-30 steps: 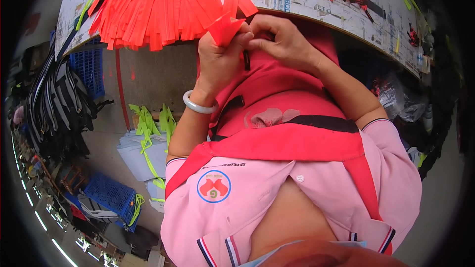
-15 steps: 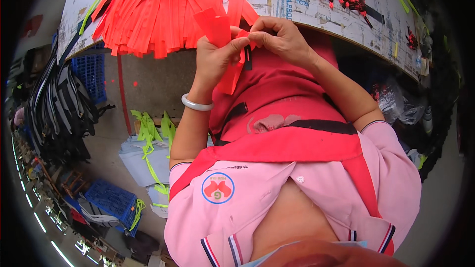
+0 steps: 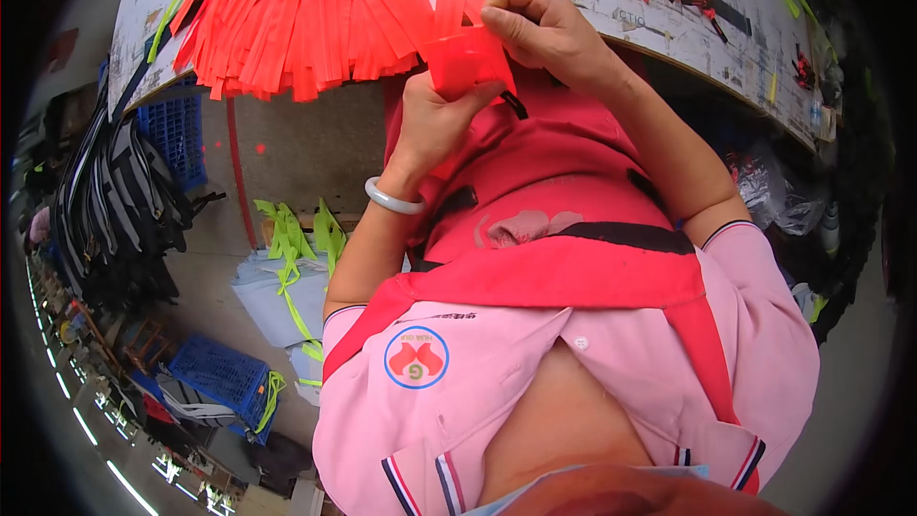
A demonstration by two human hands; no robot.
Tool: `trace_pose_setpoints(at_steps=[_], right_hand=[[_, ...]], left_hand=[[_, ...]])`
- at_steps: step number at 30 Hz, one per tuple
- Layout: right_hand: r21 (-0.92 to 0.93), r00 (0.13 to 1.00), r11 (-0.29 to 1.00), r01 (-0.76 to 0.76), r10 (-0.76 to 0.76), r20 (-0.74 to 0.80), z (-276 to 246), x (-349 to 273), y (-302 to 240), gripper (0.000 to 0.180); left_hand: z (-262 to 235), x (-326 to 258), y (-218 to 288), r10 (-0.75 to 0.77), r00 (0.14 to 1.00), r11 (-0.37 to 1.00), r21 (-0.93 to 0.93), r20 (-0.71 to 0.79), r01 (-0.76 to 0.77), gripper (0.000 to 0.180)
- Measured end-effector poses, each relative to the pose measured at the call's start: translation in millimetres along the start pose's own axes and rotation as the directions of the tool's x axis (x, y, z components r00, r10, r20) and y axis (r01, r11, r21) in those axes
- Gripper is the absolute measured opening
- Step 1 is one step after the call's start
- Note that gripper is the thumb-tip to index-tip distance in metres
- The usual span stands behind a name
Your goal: Attaching black plastic clips to red plastic strips at a factory workbench.
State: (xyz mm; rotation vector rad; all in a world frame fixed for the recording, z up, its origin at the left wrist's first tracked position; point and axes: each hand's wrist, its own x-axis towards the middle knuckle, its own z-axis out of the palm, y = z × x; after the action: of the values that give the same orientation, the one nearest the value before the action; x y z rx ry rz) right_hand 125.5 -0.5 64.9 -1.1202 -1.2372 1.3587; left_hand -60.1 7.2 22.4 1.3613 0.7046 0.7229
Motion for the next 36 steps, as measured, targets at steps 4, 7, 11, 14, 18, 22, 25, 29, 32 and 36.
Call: trace_pose_setpoints(at_steps=[4,7,11,14,18,22,25,29,32,36], right_hand=[[-0.230,1.000,0.973,-0.011,0.009,-0.009,-1,-5,5,0.026],[-0.255,0.967,0.952,-0.167,0.209,0.146,6,-20,28,0.029],[-0.167,0.980,0.981,-0.096,0.123,0.156,15,-21,35,0.028],[-0.088,0.975,0.977,-0.192,0.201,0.095,0,15,-7,0.026],[0.170,0.991,0.979,-0.112,0.098,0.088,-29,90,-52,0.024],[-0.402,0.908,0.916,-0.004,-0.165,-0.386,-67,143,25,0.029],[-0.391,0.928,0.915,-0.099,-0.057,-0.368,-66,125,51,0.039],[-0.295,0.971,0.945,-0.141,0.073,-0.229,-26,64,39,0.029],[-0.234,0.995,0.968,-0.094,0.089,-0.034,-3,40,18,0.027],[-0.214,0.992,0.975,-0.059,0.080,0.093,4,26,3,0.019]], left_hand=[[-12,2,2,-0.119,0.985,0.982,-0.161,-0.122,0.099,0.007],[-12,6,4,-0.132,0.978,0.962,-0.260,-0.159,0.088,0.010],[-16,5,-3,-0.158,0.970,0.954,-0.282,-0.184,0.102,0.014],[-31,3,-5,-0.219,0.952,0.776,-0.629,-0.216,0.036,0.037],[-45,2,4,-0.211,0.920,0.756,-0.651,-0.330,-0.060,0.035],[-44,7,13,-0.136,0.922,0.790,-0.601,-0.363,-0.120,0.033],[-41,0,10,-0.140,0.944,0.808,-0.585,-0.298,-0.066,0.030],[-29,-4,13,-0.206,0.961,0.860,-0.503,-0.185,0.088,0.027],[-22,3,7,-0.210,0.973,0.864,-0.483,-0.091,0.141,0.027],[-12,10,14,-0.186,0.982,0.894,-0.421,-0.029,0.156,0.031]])
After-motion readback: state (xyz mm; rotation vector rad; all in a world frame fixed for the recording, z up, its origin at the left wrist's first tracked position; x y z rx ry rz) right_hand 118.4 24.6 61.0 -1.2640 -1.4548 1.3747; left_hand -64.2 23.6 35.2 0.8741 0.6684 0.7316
